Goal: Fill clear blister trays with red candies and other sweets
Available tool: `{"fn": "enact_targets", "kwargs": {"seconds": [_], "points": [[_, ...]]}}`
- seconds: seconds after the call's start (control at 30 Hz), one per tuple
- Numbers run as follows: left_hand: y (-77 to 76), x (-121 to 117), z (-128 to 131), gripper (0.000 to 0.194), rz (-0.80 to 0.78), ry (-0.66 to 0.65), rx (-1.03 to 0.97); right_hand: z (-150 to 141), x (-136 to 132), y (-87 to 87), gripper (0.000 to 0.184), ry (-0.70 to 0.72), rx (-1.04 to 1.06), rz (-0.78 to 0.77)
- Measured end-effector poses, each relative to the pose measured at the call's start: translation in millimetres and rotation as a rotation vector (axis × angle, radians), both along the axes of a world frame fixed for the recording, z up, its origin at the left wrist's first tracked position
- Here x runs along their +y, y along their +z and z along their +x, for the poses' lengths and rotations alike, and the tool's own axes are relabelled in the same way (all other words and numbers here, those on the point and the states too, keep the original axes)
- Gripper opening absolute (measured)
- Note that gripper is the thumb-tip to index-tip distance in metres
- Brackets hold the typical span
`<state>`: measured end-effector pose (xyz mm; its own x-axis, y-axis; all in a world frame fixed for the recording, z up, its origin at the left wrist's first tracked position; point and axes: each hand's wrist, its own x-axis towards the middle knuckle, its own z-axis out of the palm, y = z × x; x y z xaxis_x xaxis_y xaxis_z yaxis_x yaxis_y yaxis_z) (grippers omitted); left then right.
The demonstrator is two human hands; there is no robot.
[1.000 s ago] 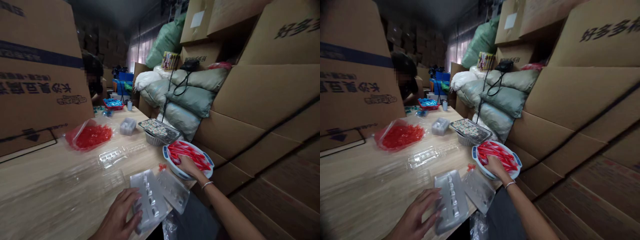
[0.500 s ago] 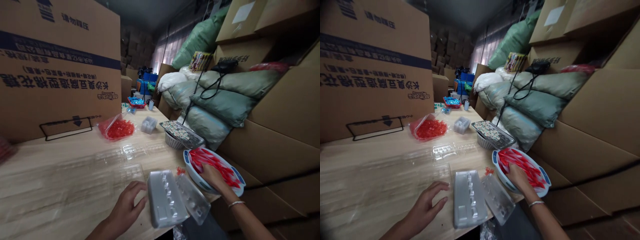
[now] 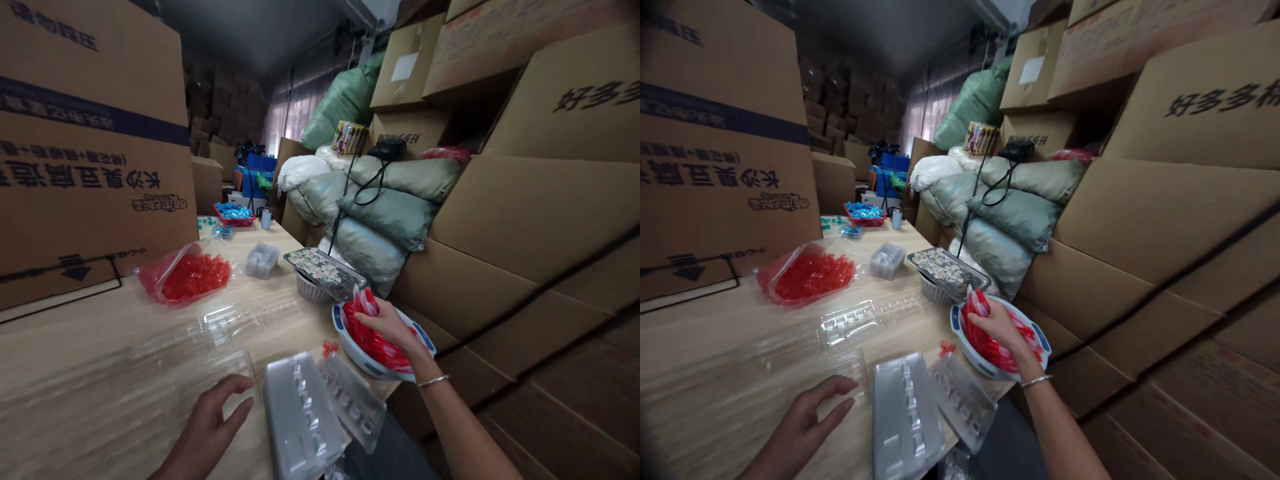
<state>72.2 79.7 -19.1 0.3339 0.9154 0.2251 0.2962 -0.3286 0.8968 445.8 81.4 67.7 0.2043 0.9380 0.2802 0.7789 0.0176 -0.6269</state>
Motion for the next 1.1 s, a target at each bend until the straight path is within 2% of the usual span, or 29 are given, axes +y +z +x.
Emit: {"fn": "enact_targets", "kwargs": {"seconds": [0.1,0.2,0.27,0.37,0.47,0.53,0.67,0.73,0.8,0.93,1.1], "points": [[14.8,12.1,26.3,0.023,-0.174,-0.08,-0.162,-40.5,16.8,11.5,0.023,0.24,0.127,-0.11],[26.7,30.4,46.6,0.044,-0.319,-0.05,-0.42,-100.4,30.8,9.6,0.014,0.534,0.148,-0.296],[27.0,42.7,47.5,0.042,-0.323,-0.022,-0.493,-137.2,35.5,2.1,0.007,0.666,0.018,-0.341],[16.9,57.5,29.2,0.025,-0.296,-0.013,-0.406,-166.2,42.9,-12.2,0.004,0.752,-0.102,-0.349],[4.4,79.0,4.7,0.024,-0.274,0.086,-0.325,-161.2,61.7,-24.2,0.012,0.685,0.148,-0.365],[-1.0,103.4,-4.0,0.021,-0.224,0.18,-0.288,-147.8,80.3,-30.3,0.016,0.596,0.333,-0.357],[-8.9,158.5,1.6,0.01,-0.082,0.345,-0.147,-123.2,115.5,-40.9,0.016,0.458,0.502,-0.34],[-13.6,174.4,7.2,0.006,-0.016,0.367,-0.043,-115.5,126.3,-45.9,0.022,0.392,0.569,-0.319],[-18.6,179.3,9.1,0.011,0.043,0.34,0.06,-109.7,133.8,-50.3,0.025,0.335,0.613,-0.276],[-25.5,173.9,3.7,0.021,0.147,0.275,0.223,-101.1,152.3,-54.9,0.025,0.247,0.646,-0.16],[-22.0,167.3,0.6,0.02,0.193,0.271,0.325,-104.2,186.5,-56.1,0.021,0.111,0.648,-0.048]]}}
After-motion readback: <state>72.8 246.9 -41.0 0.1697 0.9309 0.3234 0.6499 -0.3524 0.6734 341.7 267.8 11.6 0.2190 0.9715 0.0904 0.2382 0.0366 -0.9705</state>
